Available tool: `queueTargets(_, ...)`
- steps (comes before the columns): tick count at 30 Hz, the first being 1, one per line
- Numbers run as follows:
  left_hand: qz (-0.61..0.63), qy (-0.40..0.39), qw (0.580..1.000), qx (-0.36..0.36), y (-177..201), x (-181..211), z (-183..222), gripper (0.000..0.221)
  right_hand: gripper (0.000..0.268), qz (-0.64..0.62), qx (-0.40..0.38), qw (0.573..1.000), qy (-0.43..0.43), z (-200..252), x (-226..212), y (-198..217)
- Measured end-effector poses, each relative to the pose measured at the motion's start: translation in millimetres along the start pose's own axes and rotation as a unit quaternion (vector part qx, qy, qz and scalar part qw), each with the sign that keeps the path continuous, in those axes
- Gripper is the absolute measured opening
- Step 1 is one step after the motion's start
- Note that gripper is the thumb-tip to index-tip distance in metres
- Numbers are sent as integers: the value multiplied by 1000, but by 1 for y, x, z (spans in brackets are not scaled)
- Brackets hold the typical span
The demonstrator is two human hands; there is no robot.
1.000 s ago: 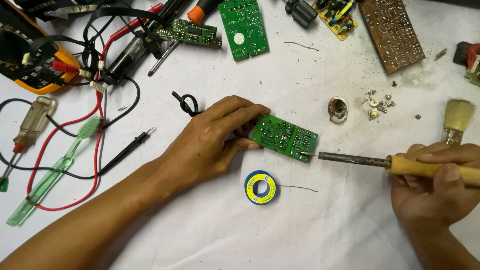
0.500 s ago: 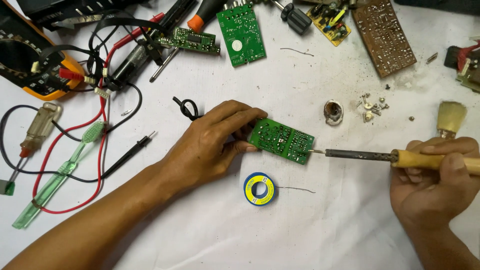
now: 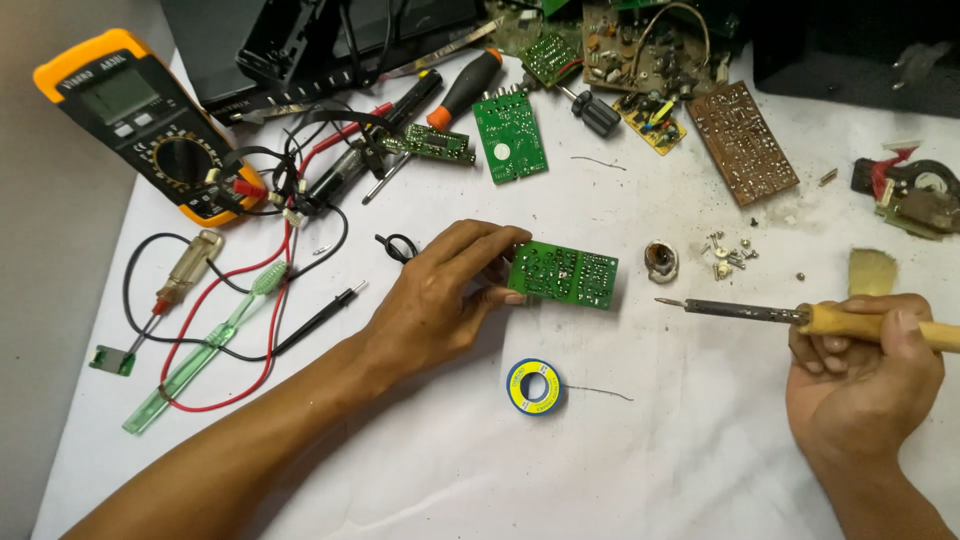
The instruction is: Soldering electronic components onto a printed circuit board using a soldering iron and solder wire on a workbench.
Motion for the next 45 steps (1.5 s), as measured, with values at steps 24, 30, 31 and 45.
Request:
queueTargets(24,-171,109,977,-64,74,-11,-28,76,21,-35,-5,999,-7,0,2,-2)
queueTargets(30,-291,1,944,-153,70,-39,-81,64,22,-15,9,1000,-2,2,-5,-4)
queueTargets(31,-292,1,944,-154,68,-40,-92,64,22,-17,9,1000,-2,2,-5,-5)
queueTargets(45,-515,-290,735,-331,3,-73,-125,24,29,-35,19,999,4,9,-16,-4)
Point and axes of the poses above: each hand's wrist, its own z-axis away from the middle knuckle, its own y-axis out of the back of the hand, x = y × z, the point moved 3 cm from there along -z, towards the middle knuckle, and after that the axes turned 5 degrees about -y, right-handed, at the moved point
